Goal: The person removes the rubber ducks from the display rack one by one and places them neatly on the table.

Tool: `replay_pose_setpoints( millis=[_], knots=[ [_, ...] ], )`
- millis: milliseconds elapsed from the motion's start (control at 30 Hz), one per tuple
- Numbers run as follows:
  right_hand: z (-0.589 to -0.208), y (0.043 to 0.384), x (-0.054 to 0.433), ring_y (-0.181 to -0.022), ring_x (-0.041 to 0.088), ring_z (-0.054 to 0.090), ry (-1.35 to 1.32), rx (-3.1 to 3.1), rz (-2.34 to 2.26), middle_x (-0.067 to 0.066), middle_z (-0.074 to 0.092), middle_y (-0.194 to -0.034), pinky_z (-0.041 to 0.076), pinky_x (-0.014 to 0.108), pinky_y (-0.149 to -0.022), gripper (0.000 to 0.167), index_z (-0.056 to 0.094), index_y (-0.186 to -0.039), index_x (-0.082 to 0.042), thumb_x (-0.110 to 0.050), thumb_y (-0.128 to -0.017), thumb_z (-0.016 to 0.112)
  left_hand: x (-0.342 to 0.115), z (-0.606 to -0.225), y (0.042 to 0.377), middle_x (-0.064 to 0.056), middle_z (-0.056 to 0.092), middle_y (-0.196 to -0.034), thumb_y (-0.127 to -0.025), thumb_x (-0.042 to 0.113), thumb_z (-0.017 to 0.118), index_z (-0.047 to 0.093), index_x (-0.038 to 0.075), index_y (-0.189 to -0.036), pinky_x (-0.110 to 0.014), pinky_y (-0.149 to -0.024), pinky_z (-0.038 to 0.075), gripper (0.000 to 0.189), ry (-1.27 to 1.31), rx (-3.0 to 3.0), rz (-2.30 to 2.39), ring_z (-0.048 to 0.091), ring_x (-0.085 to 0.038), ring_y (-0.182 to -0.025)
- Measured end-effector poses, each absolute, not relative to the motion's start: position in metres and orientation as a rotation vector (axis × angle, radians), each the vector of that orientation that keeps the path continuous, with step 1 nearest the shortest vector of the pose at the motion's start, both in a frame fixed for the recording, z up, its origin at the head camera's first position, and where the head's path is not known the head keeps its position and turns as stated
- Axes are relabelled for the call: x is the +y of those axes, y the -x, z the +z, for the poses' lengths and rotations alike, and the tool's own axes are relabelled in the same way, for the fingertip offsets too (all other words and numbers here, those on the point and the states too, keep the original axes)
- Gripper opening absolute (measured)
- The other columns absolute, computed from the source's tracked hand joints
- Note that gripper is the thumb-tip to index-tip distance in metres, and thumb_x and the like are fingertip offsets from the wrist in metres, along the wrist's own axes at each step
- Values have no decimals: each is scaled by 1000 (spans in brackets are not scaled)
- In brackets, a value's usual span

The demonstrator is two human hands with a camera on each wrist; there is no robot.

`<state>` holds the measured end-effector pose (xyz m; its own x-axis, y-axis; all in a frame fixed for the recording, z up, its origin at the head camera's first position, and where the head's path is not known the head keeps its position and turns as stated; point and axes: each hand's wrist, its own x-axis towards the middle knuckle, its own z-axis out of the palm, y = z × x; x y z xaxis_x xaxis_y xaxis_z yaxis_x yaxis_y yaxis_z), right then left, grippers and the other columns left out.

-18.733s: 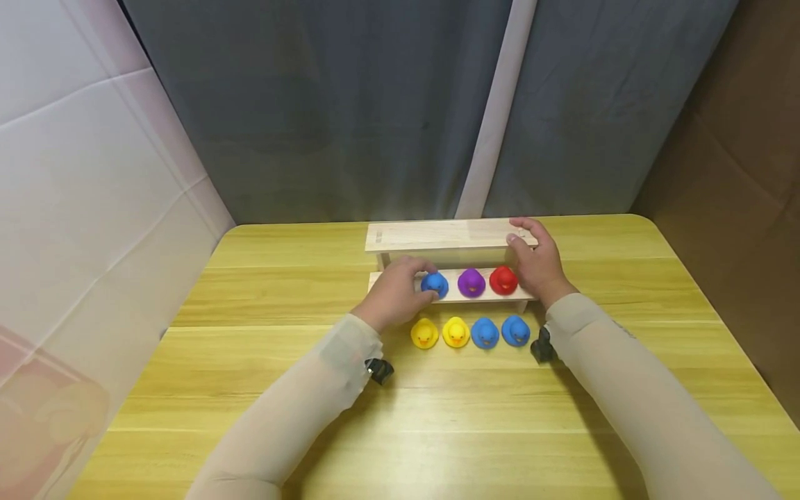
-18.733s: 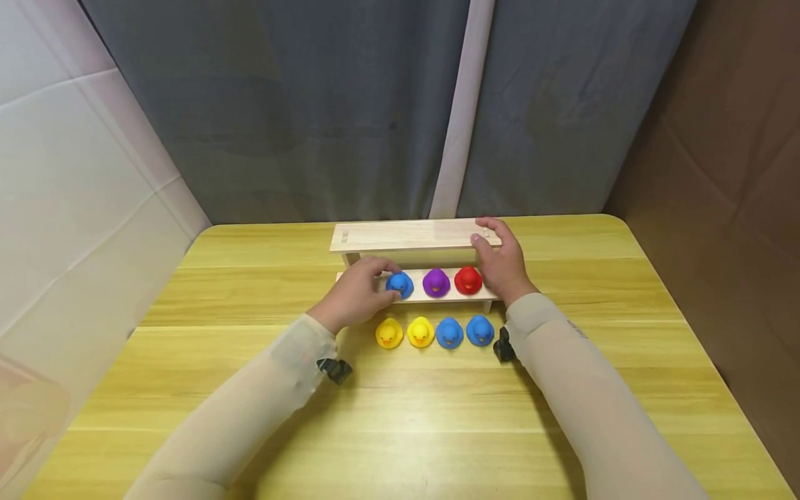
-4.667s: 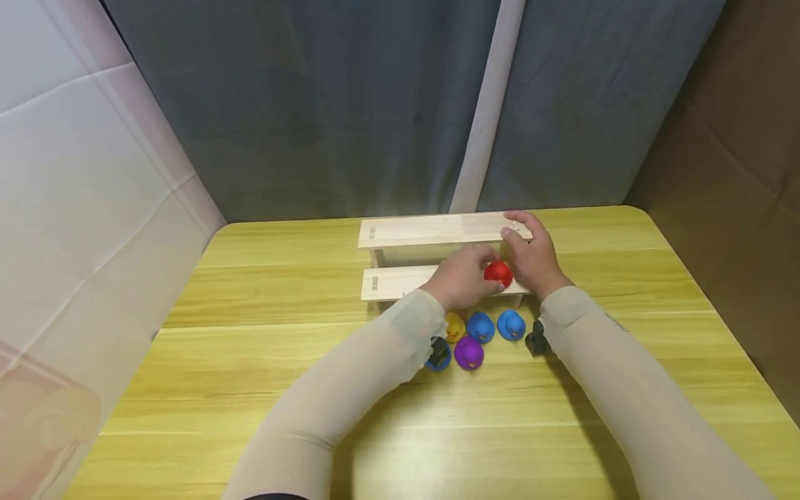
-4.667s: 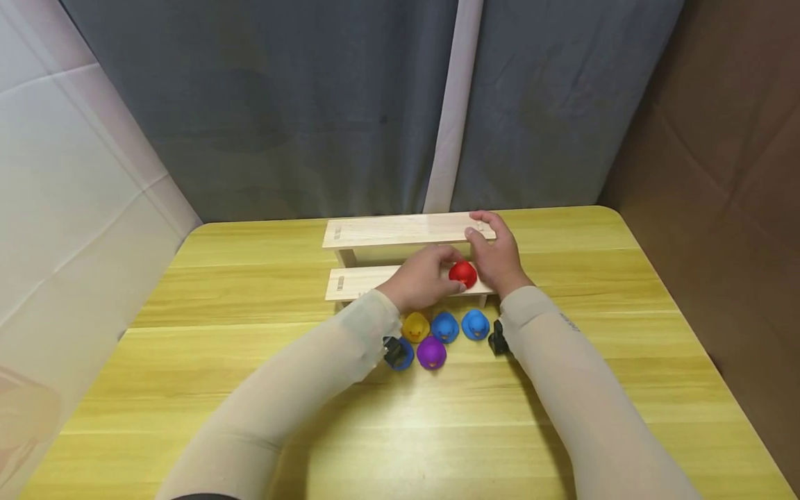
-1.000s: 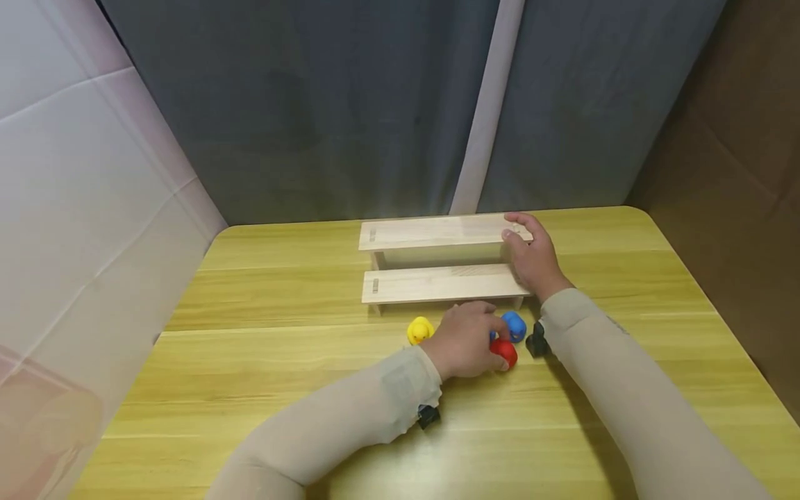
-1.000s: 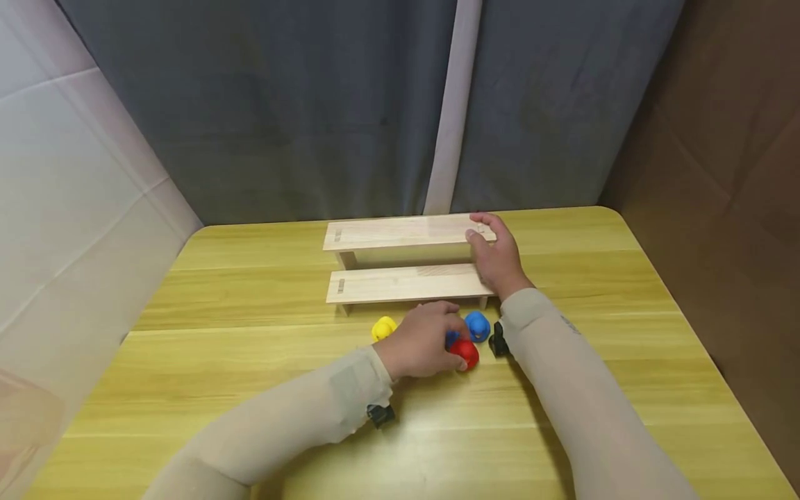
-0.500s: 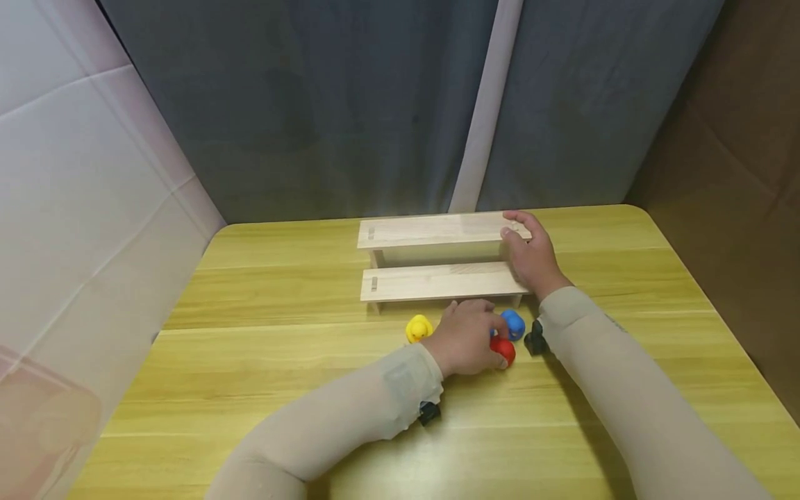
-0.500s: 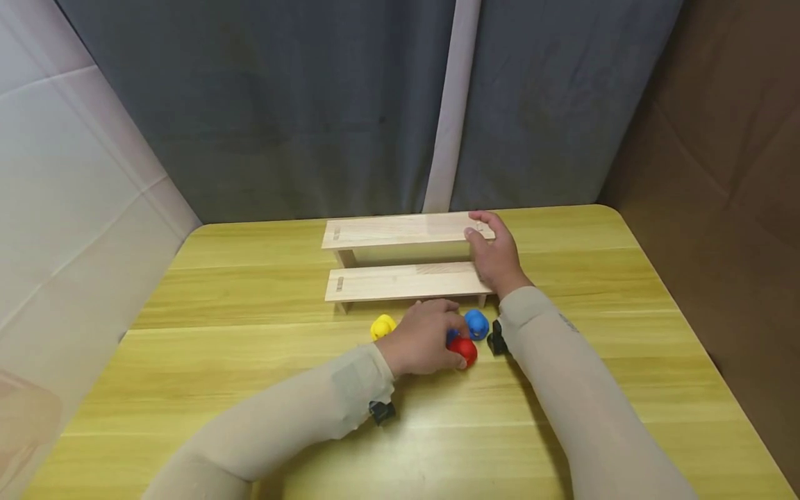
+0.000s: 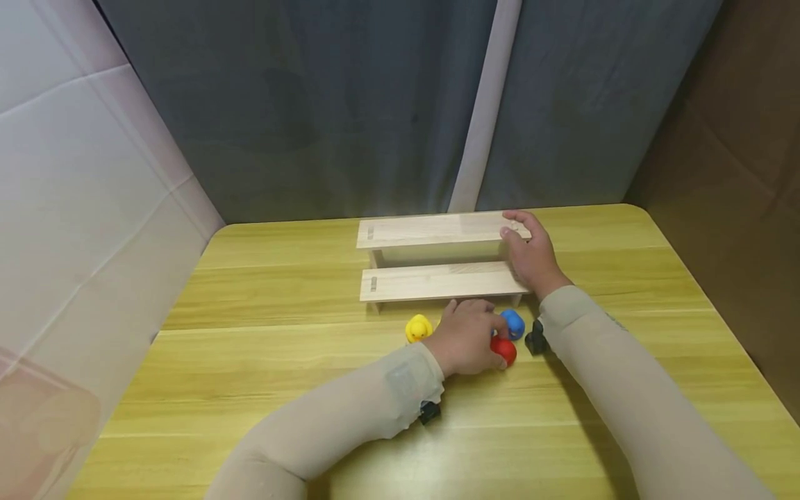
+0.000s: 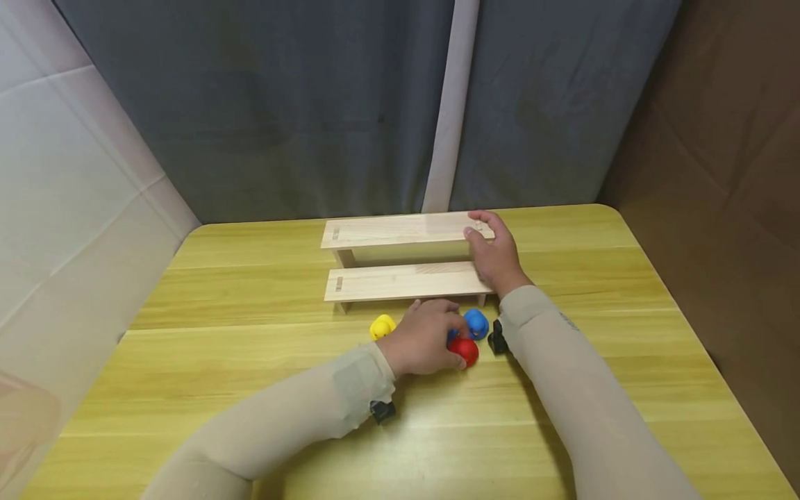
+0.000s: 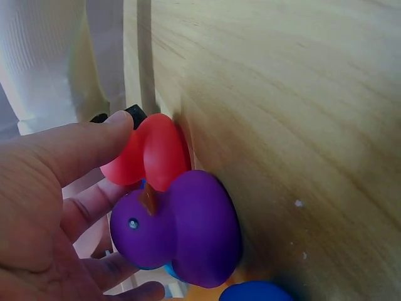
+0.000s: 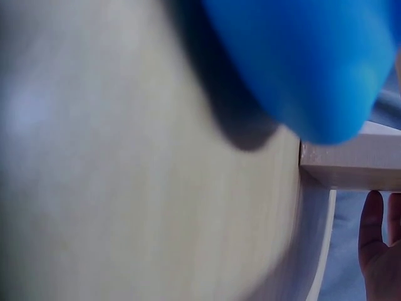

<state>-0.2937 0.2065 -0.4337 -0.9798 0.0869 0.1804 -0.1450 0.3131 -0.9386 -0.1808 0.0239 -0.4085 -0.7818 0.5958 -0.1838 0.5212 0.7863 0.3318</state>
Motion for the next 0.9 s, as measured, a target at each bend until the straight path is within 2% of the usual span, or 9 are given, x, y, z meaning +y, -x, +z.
replay_pose_setpoints(
  millis=[167,333,567,633,767,800,900],
  knots=[
    [-434,294,206,-125,28,51,-50,-2381,1741,5,46,-160,36,46,-114,44,57,-148,-18,-32,-107,55,24,-409,180,-4,53,-156,-86,44,86,74,32,-104,-62,-126,24,25,-850,2699,381,41,-27,-149],
    [-435,295,205,-132,28,48,-49,-2388,1738,5,46,-161,33,49,-119,43,57,-148,-19,-32,-107,55,23,-408,180,-4,53,-156,-87,43,85,75,31,-105,-62,-125,24,24,-851,2700,383,41,-27,-150],
    [-435,299,206,-139,27,44,-63,-2383,1722,5,48,-160,30,50,-121,42,59,-146,-17,-32,-107,57,17,-398,180,-5,58,-151,-87,43,85,78,30,-110,-46,-112,45,28,-897,2695,437,48,-27,-144],
    [-435,298,207,-138,26,44,-56,-2387,1719,5,48,-159,31,49,-120,42,59,-145,-17,-32,-106,57,11,-394,181,-5,60,-149,-87,41,85,78,28,-112,-43,-110,48,29,-920,2682,498,51,-27,-142],
    [-435,296,209,-124,24,50,-56,-2416,1707,6,50,-155,37,43,-111,42,58,-146,-18,-33,-107,57,-7,-383,182,-6,59,-148,-89,35,84,77,22,-116,-41,-113,47,31,-918,2662,646,54,-29,-140],
    [-435,296,210,-116,24,54,-57,-2432,1695,11,56,-147,41,41,-105,42,58,-146,-19,-34,-107,56,-12,-380,183,-6,58,-149,-90,33,83,77,21,-118,-42,-115,46,32,-900,2661,684,53,-29,-141],
    [-435,295,213,-104,21,56,-88,-2477,1676,10,56,-145,43,35,-96,43,57,-148,-21,-37,-108,55,-33,-371,183,-10,54,-154,-92,32,81,74,17,-123,-48,-119,42,35,-843,2678,792,49,-33,-144]
  ],
)
